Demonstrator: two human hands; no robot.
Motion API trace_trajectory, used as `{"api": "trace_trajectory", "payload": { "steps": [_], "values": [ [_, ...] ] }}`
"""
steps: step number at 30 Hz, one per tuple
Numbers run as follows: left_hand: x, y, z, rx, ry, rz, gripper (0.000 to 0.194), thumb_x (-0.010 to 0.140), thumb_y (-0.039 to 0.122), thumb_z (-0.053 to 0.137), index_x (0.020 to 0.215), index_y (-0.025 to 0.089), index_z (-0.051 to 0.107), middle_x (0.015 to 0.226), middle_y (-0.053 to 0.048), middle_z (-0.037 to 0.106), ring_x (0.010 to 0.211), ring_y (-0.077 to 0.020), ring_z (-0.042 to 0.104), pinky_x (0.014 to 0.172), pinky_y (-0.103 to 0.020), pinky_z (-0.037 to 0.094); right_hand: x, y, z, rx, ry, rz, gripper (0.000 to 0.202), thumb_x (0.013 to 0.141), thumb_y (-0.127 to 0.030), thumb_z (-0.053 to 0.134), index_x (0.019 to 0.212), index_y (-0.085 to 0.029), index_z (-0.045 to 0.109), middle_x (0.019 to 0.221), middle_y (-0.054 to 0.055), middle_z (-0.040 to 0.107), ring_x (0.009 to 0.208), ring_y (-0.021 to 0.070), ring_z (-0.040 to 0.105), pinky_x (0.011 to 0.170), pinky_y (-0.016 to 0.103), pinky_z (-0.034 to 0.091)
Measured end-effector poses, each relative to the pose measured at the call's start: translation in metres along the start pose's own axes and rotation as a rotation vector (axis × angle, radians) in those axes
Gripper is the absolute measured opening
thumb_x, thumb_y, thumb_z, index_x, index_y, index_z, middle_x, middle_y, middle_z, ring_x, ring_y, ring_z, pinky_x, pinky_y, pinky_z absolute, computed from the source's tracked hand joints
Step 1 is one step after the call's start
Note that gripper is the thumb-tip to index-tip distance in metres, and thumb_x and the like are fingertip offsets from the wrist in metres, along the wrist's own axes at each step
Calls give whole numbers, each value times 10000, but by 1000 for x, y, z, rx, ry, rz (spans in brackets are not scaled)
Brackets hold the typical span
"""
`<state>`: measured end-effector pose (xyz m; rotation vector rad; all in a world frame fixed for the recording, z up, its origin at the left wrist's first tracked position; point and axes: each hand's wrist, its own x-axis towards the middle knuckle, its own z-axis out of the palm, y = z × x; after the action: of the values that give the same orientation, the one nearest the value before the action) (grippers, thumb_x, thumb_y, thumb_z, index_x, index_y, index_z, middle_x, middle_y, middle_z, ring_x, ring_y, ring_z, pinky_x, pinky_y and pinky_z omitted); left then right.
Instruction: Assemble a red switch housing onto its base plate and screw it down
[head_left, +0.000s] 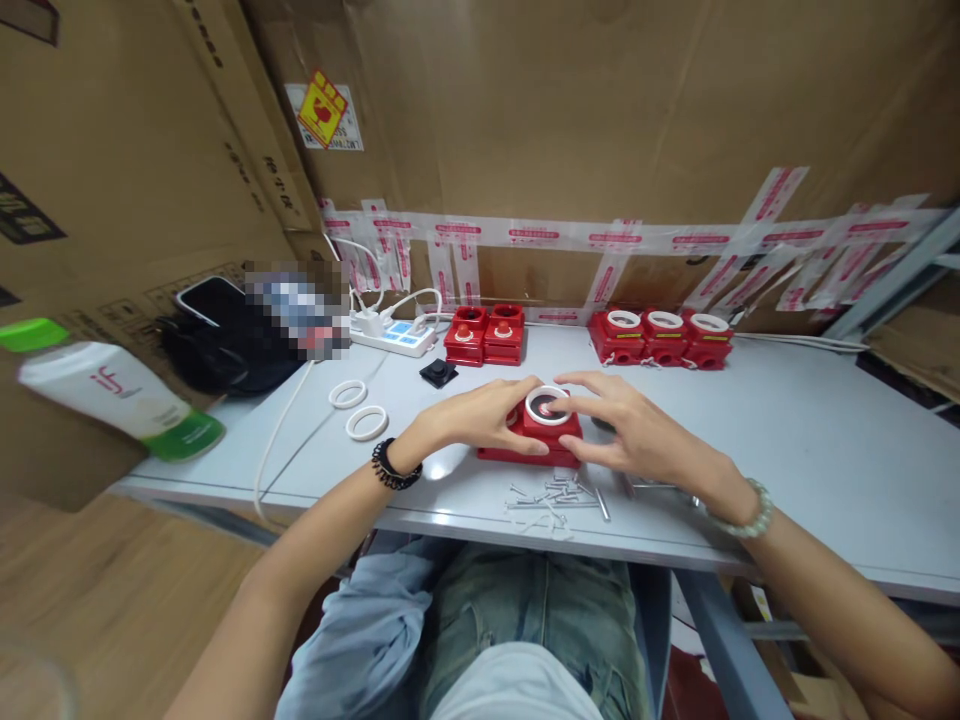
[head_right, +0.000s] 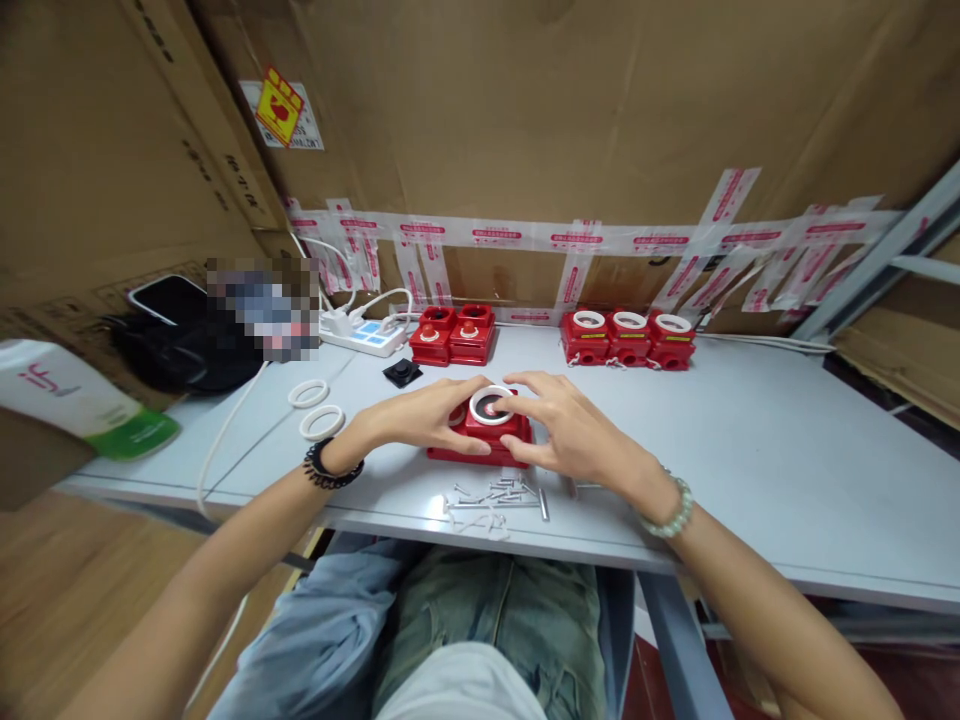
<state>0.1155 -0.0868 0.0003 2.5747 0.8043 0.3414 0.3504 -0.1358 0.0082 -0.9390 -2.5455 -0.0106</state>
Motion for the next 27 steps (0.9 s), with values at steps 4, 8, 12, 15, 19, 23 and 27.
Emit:
{"api": "trace_trajectory", "payload": {
  "steps": [4,8,12,15,19,23,27],
  "values": [
    [3,-1,0,20,59,54,573,753,574,714,1107,150,560,1067,-108,633,938,-249,604,805,-343,461,0,-1,-1,-8,-14,3,321,871,-279,618,1185,-225,659,1341,146,574,1176,280,589,998,478,482],
    [4,-1,-1,25,76,63,562,741,537,735,1115,150,574,1078,-110,633,946,-253,601,834,-365,467,1,-2,-2,-2,-5,-2,322,860,-266,623,1179,-238,659,1334,137,581,1162,277,595,988,481,486],
    [4,0,-2,21,91,88,567,739,506,746,1150,153,577,1088,-108,640,954,-251,606,839,-362,471,1,-2,-1,-7,-6,-6,320,857,-268,626,1173,-233,661,1326,141,589,1152,282,599,975,483,490],
    [3,0,-2,20,82,77,585,740,502,751,1173,152,573,1114,-115,643,986,-259,608,865,-369,469,1,-1,-1,-9,-8,-2,328,860,-271,627,1185,-236,654,1323,138,588,1146,279,598,973,481,488],
    [2,0,-1,16,67,60,608,745,515,750,1191,143,570,1134,-124,643,1017,-268,612,884,-371,466,0,-1,-1,2,-12,1,344,875,-284,616,1214,-233,646,1317,136,584,1146,270,592,988,471,477],
    [2,0,0,22,65,62,615,747,519,750,1204,152,564,1152,-123,643,1039,-271,610,900,-375,460,-1,-2,-1,-5,-17,12,348,874,-290,615,1214,-229,649,1313,136,587,1134,272,593,981,474,479],
    [2,1,0,49,61,47,629,750,521,746,1223,152,558,1171,-129,640,1074,-285,600,927,-390,449,-1,-3,-1,-23,-13,4,355,875,-294,611,1221,-224,648,1325,141,580,1137,280,591,977,477,479]
  ]
}}
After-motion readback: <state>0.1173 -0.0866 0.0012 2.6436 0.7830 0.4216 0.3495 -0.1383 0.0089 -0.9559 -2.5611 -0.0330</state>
